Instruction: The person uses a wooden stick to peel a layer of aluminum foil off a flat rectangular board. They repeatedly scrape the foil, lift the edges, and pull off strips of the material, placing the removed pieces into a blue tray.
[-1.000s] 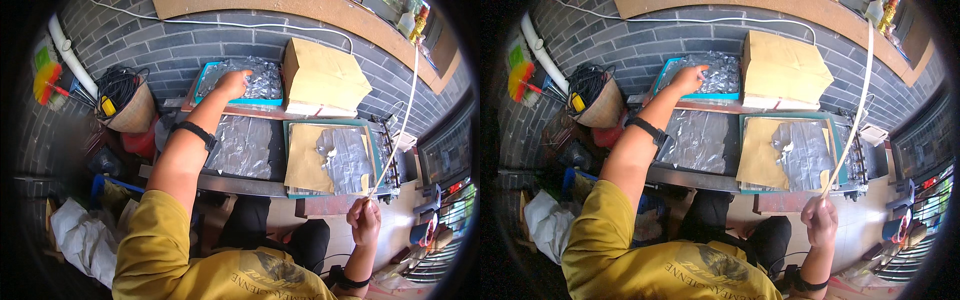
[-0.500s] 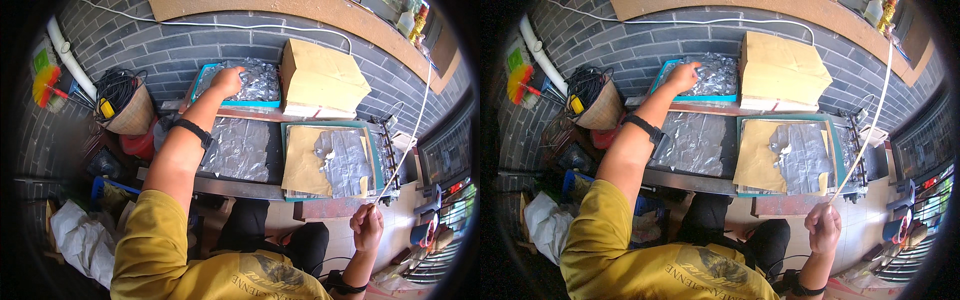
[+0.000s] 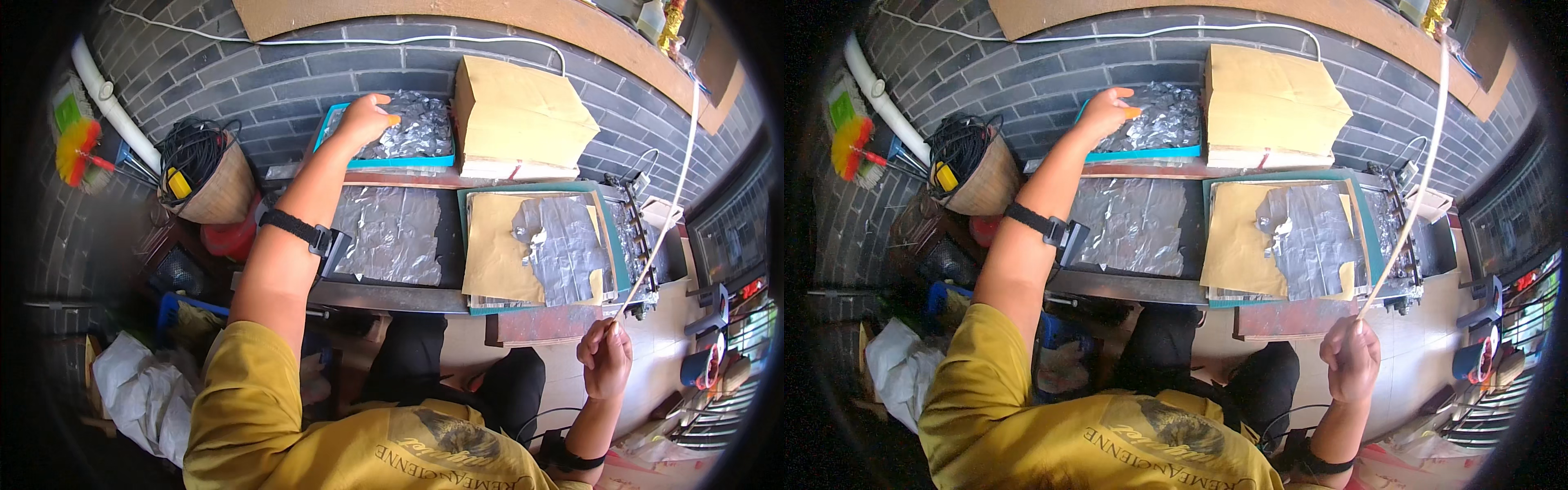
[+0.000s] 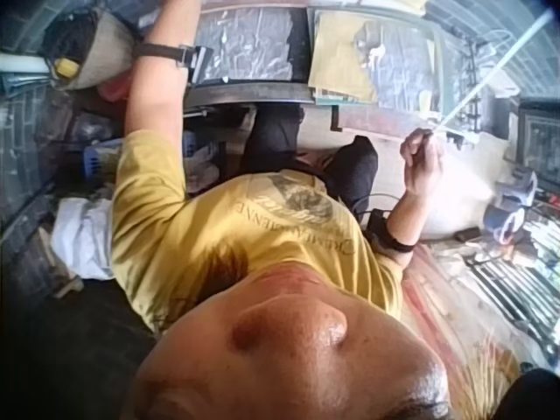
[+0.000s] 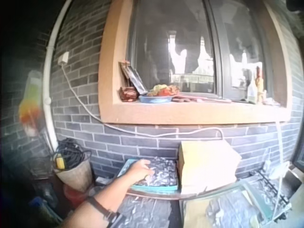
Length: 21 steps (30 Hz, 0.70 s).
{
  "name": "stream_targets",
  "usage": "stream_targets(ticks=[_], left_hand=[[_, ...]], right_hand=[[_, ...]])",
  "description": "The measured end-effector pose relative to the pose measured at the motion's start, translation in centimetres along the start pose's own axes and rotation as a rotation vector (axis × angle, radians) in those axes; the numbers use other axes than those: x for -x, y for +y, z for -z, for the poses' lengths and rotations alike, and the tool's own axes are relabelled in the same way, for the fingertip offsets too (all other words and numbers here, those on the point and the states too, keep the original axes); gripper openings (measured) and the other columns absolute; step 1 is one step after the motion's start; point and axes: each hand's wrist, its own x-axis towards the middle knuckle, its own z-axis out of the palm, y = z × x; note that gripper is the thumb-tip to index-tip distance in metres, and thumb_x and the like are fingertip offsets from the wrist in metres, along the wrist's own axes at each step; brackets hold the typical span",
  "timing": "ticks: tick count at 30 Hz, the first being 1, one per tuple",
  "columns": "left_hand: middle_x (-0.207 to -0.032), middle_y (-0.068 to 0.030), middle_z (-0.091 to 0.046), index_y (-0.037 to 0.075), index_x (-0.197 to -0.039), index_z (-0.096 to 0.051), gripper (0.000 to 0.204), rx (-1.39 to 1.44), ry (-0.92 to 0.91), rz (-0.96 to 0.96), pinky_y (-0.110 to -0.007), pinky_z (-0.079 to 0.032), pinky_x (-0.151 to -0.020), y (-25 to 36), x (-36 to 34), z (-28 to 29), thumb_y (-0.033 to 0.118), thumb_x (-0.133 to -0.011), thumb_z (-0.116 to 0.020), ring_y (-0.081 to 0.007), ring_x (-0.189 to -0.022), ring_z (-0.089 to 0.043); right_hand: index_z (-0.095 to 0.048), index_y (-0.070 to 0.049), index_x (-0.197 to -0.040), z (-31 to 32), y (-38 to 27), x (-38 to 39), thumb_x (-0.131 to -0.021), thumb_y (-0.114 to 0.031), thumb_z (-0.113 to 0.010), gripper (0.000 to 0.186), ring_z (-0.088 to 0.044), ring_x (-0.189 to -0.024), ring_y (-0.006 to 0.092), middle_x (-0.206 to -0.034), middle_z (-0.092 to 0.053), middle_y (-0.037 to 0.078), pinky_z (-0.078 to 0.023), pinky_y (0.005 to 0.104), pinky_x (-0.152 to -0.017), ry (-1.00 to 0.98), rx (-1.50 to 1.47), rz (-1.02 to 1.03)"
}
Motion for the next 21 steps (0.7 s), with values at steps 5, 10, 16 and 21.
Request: stream_targets(ticks=[5, 10, 16, 21], left_hand=[[-0.095, -0.0116, -0.068, 0.004, -0.115, -0.057, 0.049, -0.17, 0.241, -0.001, -0.033, -0.049, -0.083, -1.6, -2.6, 1.3, 0.022, -0.073, -0.074, -0.0244, -0.093, -0.064], [-0.092, -0.0094, -0.068, 0.006, -0.12, -0.057, 0.048, -0.425, 0.273, -0.068, -0.035, -0.05, -0.08, -2.3, -4.0, 0.5, 0.015, -0.073, -0.068, -0.0247, -0.09, -0.065], [-0.087, -0.0061, -0.068, 0.011, -0.123, -0.057, 0.051, -0.34, -0.243, -0.345, -0.03, -0.05, -0.072, -0.7, -3.1, -3.1, 0.01, -0.073, -0.064, -0.0193, -0.079, -0.065], [-0.092, -0.0068, -0.068, 0.013, -0.128, -0.053, 0.056, -0.449, -0.329, -0.341, -0.033, -0.05, -0.076, 0.1, -3.4, -5.1, 0.011, -0.073, -0.064, -0.0221, -0.085, -0.064]], right_hand=[[-0.048, -0.004, -0.077, -0.1, -0.5, 0.3, -0.099, -0.027, -0.042, 0.033, -0.03, -0.044, 0.0086, -0.062, -0.042, 0.003, -0.024, 0.0217, -0.04, 0.067, 0.064, -0.085], [-0.049, -0.004, -0.078, 0.0, -0.5, 0.2, -0.099, -0.027, -0.042, 0.032, -0.03, -0.044, 0.0084, -0.062, -0.041, 0.002, -0.023, 0.0213, -0.04, 0.097, 0.092, -0.059], [-0.048, -0.004, -0.078, 0.2, -0.2, -0.1, -0.098, -0.026, -0.042, 0.031, -0.03, -0.045, 0.0085, -0.062, -0.041, 0.002, -0.024, 0.0212, -0.041, 0.092, 0.09, -0.074], [-0.048, -0.003, -0.077, -0.1, 0.0, -0.8, -0.098, -0.027, -0.042, 0.033, -0.031, -0.045, 0.0088, -0.062, -0.041, 0.003, -0.024, 0.0214, -0.041, 0.061, 0.101, -0.078]])
